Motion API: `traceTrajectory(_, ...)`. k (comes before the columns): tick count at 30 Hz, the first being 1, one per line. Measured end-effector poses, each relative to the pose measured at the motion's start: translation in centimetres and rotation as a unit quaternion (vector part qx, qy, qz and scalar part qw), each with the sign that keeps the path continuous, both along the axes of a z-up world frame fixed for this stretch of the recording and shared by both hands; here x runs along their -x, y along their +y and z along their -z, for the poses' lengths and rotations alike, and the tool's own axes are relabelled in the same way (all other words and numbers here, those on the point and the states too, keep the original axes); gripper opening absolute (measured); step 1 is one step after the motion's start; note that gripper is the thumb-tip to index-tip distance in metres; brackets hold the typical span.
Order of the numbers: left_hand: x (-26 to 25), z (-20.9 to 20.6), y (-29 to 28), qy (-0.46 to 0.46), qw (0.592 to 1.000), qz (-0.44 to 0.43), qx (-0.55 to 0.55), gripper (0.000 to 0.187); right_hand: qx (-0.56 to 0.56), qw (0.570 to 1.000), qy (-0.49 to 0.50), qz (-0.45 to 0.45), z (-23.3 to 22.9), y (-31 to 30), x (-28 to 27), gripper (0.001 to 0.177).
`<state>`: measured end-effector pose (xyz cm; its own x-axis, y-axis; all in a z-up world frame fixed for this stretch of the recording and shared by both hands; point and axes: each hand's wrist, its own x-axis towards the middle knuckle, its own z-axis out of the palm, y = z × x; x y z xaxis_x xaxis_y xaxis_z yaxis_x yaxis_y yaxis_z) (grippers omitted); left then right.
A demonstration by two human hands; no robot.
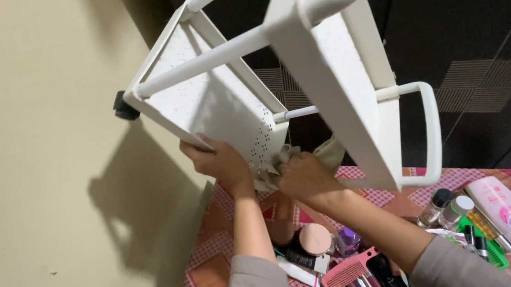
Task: Cleaning a white plastic rack with a cloth and organizing cosmetic bottles onto it.
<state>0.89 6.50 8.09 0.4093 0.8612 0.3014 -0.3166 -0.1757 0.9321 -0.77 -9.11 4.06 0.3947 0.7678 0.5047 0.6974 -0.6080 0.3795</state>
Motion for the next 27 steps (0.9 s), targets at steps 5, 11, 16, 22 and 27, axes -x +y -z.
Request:
traceTrajectory(5, -1.7, 3.5, 2.4, -0.045, 0.990, -0.105, -0.085, 0.024, 0.145, 0.988, 0.034, 0.039, -6.4, -2.6, 4.7, 0.030)
traceTrajectory(11, -1.3, 4.8, 3.0, 0.001, 0.996, -0.078, -0.038, 0.021, 0.095, 0.967, 0.066, -0.229, -3.2, -5.0, 6.6, 0.016)
traceTrajectory(16, -0.3, 4.9, 3.0, 0.020, 0.996, -0.089, -0.023, 0.020, -0.006, 0.950, -0.042, -0.311, -3.6, -7.7, 6.9, 0.009)
traceTrajectory(22, 0.8, 5.1, 2.7, 0.043, 0.996, -0.079, -0.029, 0.022, -0.313, 0.896, -0.047, -0.312, -4.7, -8.9, 6.5, 0.027)
traceTrajectory(27, 0.4, 6.7, 2.2, 0.100, 0.993, -0.068, -0.019, 0.026, -0.452, 0.871, -0.023, -0.191, -14.5, -8.0, 8.1, 0.041)
